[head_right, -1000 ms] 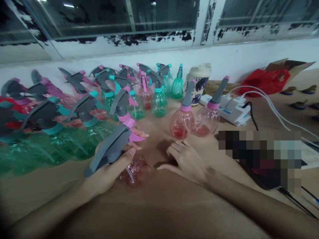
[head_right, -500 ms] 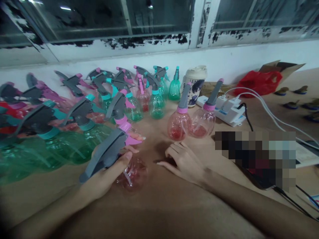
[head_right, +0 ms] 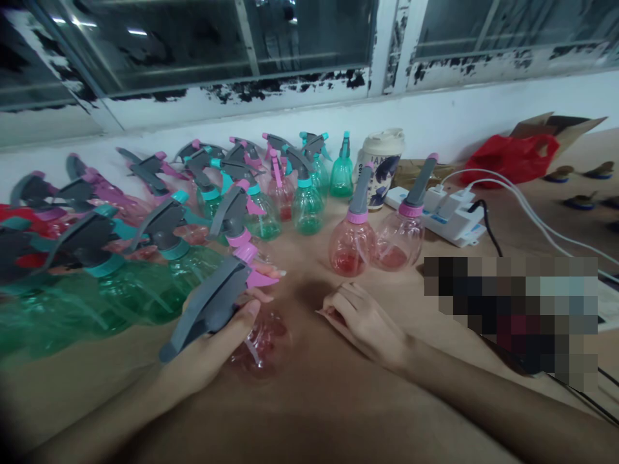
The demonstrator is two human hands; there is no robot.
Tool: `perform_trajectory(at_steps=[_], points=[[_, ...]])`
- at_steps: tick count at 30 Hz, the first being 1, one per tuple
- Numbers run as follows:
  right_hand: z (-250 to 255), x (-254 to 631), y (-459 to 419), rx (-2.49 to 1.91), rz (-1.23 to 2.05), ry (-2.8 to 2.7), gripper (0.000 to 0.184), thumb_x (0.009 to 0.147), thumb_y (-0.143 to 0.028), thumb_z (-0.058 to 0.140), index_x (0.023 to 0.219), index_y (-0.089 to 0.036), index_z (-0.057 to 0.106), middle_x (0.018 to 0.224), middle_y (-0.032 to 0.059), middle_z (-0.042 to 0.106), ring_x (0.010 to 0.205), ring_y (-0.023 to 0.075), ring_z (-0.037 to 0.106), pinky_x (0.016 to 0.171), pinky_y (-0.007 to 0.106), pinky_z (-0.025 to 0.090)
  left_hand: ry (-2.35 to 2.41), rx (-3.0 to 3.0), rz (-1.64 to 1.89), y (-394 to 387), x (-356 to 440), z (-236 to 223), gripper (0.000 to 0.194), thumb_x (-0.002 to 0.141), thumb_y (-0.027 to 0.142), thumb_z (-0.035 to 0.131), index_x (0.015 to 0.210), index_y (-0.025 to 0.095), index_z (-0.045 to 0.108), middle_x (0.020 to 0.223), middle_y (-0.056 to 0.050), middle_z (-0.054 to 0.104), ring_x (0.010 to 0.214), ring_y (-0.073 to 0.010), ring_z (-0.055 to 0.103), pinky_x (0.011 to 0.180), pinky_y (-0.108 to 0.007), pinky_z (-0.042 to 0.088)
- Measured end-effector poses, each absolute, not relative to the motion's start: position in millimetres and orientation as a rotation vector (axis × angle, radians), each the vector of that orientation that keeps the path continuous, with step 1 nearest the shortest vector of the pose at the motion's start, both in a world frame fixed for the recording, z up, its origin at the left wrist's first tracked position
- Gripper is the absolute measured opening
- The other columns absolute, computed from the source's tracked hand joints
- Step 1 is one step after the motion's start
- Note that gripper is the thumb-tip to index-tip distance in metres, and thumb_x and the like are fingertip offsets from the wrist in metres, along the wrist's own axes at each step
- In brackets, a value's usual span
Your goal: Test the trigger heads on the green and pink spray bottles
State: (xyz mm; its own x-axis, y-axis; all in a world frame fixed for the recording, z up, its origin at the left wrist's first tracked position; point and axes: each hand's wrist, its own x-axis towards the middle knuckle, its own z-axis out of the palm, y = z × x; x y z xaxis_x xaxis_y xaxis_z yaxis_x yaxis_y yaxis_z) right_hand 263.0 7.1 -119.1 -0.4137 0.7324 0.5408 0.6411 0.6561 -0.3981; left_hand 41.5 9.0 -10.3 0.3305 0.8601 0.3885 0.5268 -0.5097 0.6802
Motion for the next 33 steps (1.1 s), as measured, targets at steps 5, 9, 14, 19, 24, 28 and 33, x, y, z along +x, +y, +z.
perform_trajectory(at_steps=[5, 9, 14, 19, 24, 28, 33], points=[[-116.6, 261.9, 6.3, -1.050, 0.224, -2.169, 0.011, 0.092, -0.025, 0.045, 0.088, -0.019, 0.053, 0.082, 0.0045, 0.060, 0.077, 0.0174, 0.055, 0.069, 0.033, 0.046, 1.240, 2.200, 1.017, 7.2, 42.1, -8.8, 0.008, 0.078, 0.024, 0.045, 0.081, 0.025, 0.052, 0.074, 0.000, 0.058, 0.066, -0.0167, 0.059, 0.068, -0.031, 0.051], [-116.2, 261.1, 7.2, -1.050, 0.226, -2.178, 0.009, 0.092, -0.024, 0.046, 0.091, -0.018, 0.053, 0.083, 0.0050, 0.061, 0.078, 0.0177, 0.055, 0.069, 0.033, 0.047, 1.253, 2.181, 1.029, 7.1, 42.0, -10.1, 0.007, 0.077, 0.025, 0.046, 0.078, 0.025, 0.052, 0.074, 0.000, 0.059, 0.068, -0.0172, 0.061, 0.070, -0.031, 0.052], [-117.6, 262.0, 9.0, -1.022, 0.168, -2.191, 0.012, 0.093, -0.025, 0.046, 0.088, -0.018, 0.054, 0.081, 0.0048, 0.061, 0.075, 0.0173, 0.055, 0.067, 0.032, 0.046, 1.260, 2.185, 1.028, 7.2, 42.6, -9.0, 0.012, 0.076, 0.024, 0.045, 0.074, 0.025, 0.057, 0.072, -0.001, 0.061, 0.066, -0.0175, 0.061, 0.067, -0.031, 0.053], [-118.2, 263.3, 11.3, -1.016, 0.129, -2.182, 0.014, 0.093, -0.025, 0.045, 0.087, -0.018, 0.056, 0.080, 0.0046, 0.063, 0.074, 0.0171, 0.056, 0.068, 0.032, 0.046, 1.217, 2.185, 1.035, 8.4, 43.2, -5.7, 0.028, 0.074, 0.022, 0.045, 0.099, 0.024, 0.059, 0.070, 0.002, 0.060, 0.062, -0.0155, 0.060, 0.065, -0.029, 0.053], [-118.9, 264.4, 12.0, -1.006, 0.119, -2.209, 0.014, 0.093, -0.022, 0.044, 0.087, -0.017, 0.056, 0.080, 0.0049, 0.063, 0.073, 0.0170, 0.056, 0.067, 0.031, 0.046, 1.194, 2.216, 1.033, 9.1, 42.4, -5.2, 0.018, 0.075, 0.020, 0.044, 0.082, 0.024, 0.059, 0.070, 0.001, 0.060, 0.059, -0.0151, 0.058, 0.061, -0.028, 0.052], [-121.1, 265.8, 12.5, -0.999, 0.118, -2.228, 0.014, 0.093, -0.020, 0.044, 0.088, -0.018, 0.057, 0.080, 0.0044, 0.063, 0.073, 0.0166, 0.055, 0.067, 0.031, 0.045, 1.170, 2.249, 1.021, 9.3, 41.5, -5.9, 0.014, 0.076, 0.021, 0.043, 0.074, 0.024, 0.056, 0.071, 0.000, 0.060, 0.061, -0.0150, 0.058, 0.062, -0.028, 0.051], [-122.1, 268.5, 13.2, -1.016, 0.107, -2.212, 0.014, 0.092, -0.021, 0.045, 0.089, -0.018, 0.058, 0.081, 0.0042, 0.064, 0.074, 0.0166, 0.056, 0.068, 0.031, 0.045, 1.182, 2.228, 1.024, 8.4, 42.2, -5.2, 0.019, 0.075, 0.020, 0.043, 0.086, 0.024, 0.058, 0.070, 0.000, 0.060, 0.062, -0.0159, 0.059, 0.061, -0.029, 0.051]])
